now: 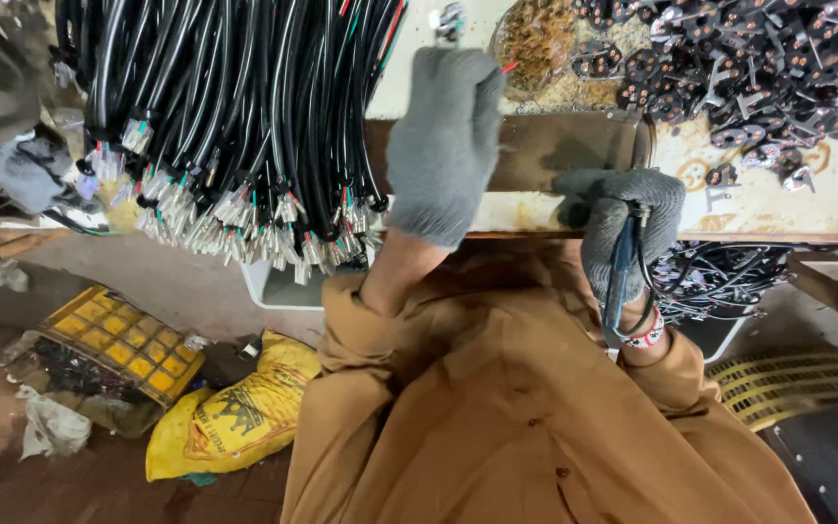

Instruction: The person repeatedly picks up short black wires with exposed red and green conductors, places a metal connector on the end, and uses pliers to crimp the connector onto the wire. Finished units are placed into a white bin below the workbench.

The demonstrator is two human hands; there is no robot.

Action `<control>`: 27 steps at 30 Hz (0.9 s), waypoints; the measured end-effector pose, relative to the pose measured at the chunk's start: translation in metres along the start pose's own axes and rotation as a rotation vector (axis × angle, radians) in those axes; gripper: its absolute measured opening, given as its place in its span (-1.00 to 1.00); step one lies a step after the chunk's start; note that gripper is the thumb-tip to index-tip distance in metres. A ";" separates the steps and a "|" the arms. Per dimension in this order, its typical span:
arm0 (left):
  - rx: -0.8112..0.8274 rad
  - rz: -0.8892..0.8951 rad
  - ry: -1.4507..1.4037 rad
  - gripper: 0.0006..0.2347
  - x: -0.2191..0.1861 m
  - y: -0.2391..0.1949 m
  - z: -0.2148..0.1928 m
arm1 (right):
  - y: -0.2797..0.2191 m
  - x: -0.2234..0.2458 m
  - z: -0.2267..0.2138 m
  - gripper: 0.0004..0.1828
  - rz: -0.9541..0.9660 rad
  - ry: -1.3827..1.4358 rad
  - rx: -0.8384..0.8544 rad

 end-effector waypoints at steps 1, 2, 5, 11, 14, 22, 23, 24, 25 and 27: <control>0.006 0.026 0.025 -0.87 0.001 0.007 0.008 | -0.003 -0.003 -0.002 -0.82 0.046 0.026 -0.006; 0.005 0.043 0.078 -0.87 0.003 0.012 0.014 | -0.003 -0.006 -0.003 -0.83 0.075 -0.009 0.003; 0.014 0.072 0.160 -0.86 -0.002 0.019 0.018 | 0.001 -0.010 -0.006 -0.76 0.103 -0.137 0.026; 0.139 -0.051 -0.153 -0.94 -0.016 -0.031 -0.022 | 0.024 0.015 0.010 -0.81 -0.153 -0.187 0.016; 0.435 0.024 -0.397 -0.96 -0.001 -0.049 -0.019 | 0.031 0.020 0.019 -0.57 -0.285 -0.362 0.130; 0.405 0.128 -0.085 -0.90 -0.003 -0.061 -0.020 | 0.008 -0.007 0.017 -0.57 -0.292 -0.461 0.249; 0.402 0.165 -0.106 -0.92 -0.006 -0.057 -0.023 | 0.006 -0.018 0.015 -0.77 -0.109 -0.127 0.194; 0.400 0.202 -0.128 -0.93 -0.009 -0.054 -0.024 | 0.004 -0.029 0.015 -0.82 0.073 0.206 0.136; 0.397 0.238 -0.151 -0.94 -0.011 -0.053 -0.025 | 0.003 -0.032 0.015 -0.80 0.073 0.215 0.105; 0.323 0.172 -0.195 -0.91 -0.009 -0.052 -0.022 | 0.001 -0.026 0.015 -0.77 -0.106 -0.096 0.079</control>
Point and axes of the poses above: each hand's wrist, its own y-axis towards the middle knuckle, its own z-axis out of the palm, x = y × z, the point moved 4 cm from there along y, towards the middle knuckle, and after that the axes turned 9 degrees about x, right-handed, at the moved point
